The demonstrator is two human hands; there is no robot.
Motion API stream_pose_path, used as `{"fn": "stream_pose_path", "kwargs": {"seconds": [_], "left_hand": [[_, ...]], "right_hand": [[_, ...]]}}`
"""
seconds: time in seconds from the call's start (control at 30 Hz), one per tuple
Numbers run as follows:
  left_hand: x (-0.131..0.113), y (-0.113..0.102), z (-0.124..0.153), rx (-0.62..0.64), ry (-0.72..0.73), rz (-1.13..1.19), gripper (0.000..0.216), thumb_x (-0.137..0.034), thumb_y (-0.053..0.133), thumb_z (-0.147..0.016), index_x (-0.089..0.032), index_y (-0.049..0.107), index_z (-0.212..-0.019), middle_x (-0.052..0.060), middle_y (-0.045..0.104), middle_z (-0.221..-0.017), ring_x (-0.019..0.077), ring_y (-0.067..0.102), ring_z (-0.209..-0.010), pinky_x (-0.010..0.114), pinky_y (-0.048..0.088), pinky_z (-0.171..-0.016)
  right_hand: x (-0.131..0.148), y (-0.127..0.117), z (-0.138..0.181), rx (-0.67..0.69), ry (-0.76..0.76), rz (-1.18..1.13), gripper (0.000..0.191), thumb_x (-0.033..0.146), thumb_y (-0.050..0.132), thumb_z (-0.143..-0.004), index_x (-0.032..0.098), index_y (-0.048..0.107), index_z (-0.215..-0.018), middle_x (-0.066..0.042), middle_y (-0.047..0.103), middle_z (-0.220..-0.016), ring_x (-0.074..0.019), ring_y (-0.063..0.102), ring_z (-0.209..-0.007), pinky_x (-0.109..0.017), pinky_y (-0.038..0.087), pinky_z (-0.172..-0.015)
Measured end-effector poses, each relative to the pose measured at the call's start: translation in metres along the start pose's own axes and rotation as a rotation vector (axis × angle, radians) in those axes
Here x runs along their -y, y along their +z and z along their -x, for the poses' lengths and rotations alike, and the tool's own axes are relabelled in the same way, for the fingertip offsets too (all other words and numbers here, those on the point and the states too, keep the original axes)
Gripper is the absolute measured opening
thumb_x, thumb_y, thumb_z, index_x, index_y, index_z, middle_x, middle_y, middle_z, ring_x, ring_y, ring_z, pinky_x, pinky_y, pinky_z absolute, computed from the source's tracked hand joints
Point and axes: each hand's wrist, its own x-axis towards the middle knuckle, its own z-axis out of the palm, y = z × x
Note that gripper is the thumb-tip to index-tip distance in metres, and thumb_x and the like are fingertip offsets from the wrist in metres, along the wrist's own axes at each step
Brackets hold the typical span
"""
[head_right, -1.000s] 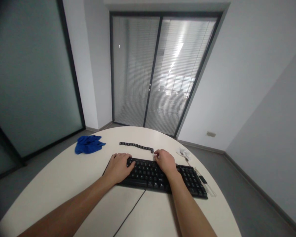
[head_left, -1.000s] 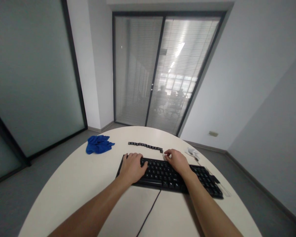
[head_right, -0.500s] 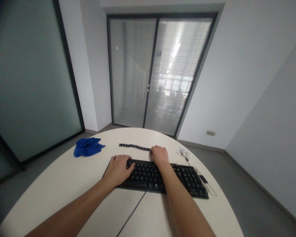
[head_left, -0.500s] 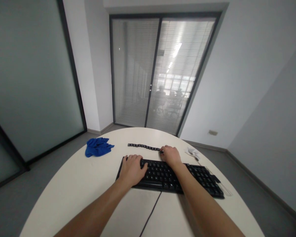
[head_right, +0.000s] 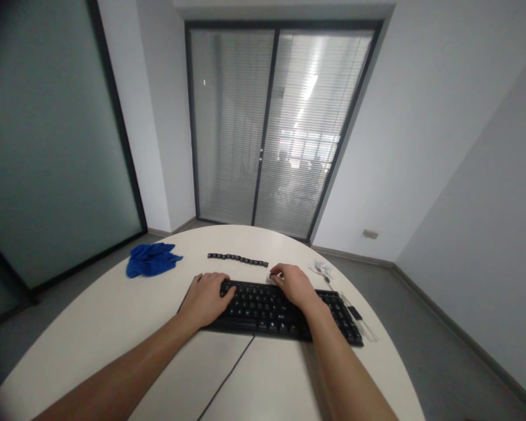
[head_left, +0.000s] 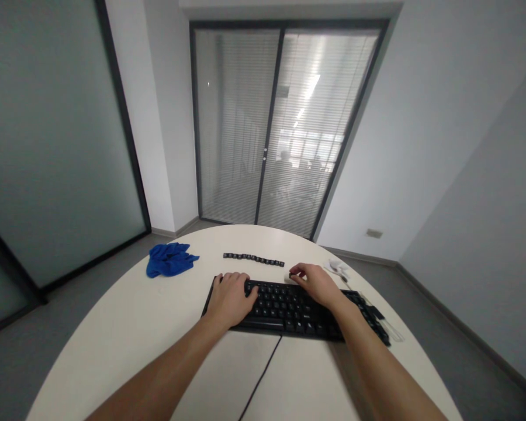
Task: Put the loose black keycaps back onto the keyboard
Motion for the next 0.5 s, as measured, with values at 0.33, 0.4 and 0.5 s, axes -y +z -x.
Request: {"fn": "stream_pose_path", "kwargs": {"seconds": [0.33, 0.4, 0.5], "left_hand": [[0.000, 0.000, 0.000, -0.017, 0.012, -0.007, 0.032, -0.043, 0.050, -0.094, -0.020, 0.069, -0.107, 0.008, 0.073, -0.112, 0.0301, 0.062, -0.108, 0.047, 0.037, -0.103], [0.000, 0.001, 0.000, -0.017, 0.009, -0.009, 0.032, -0.043, 0.051, -0.093, -0.021, 0.069, -0.107, 0.008, 0.073, -0.112, 0.0300, 0.062, -0.108, 0.047, 0.038, -0.103], [-0.001, 0.002, -0.001, -0.010, 0.007, -0.009, 0.031, -0.042, 0.051, -0.093, -0.021, 0.069, -0.107, 0.008, 0.073, -0.112, 0.0299, 0.062, -0.108, 0.046, 0.038, -0.102]], "right_hand": [[-0.010, -0.001, 0.041, 0.037, -0.157, -0.272, 0.021, 0.030, 0.056, -0.094, 0.020, 0.072, -0.104, -0.006, 0.076, -0.105, -0.0224, 0.068, -0.100, -0.032, 0.048, -0.092], [-0.012, -0.002, 0.042, 0.044, -0.159, -0.266, 0.021, 0.031, 0.057, -0.094, 0.020, 0.072, -0.104, -0.007, 0.076, -0.108, -0.0229, 0.068, -0.103, -0.033, 0.048, -0.094], [-0.017, -0.001, 0.041, 0.043, -0.171, -0.257, 0.022, 0.031, 0.057, -0.094, 0.020, 0.072, -0.104, -0.007, 0.075, -0.109, -0.0236, 0.067, -0.104, -0.034, 0.048, -0.096]]}}
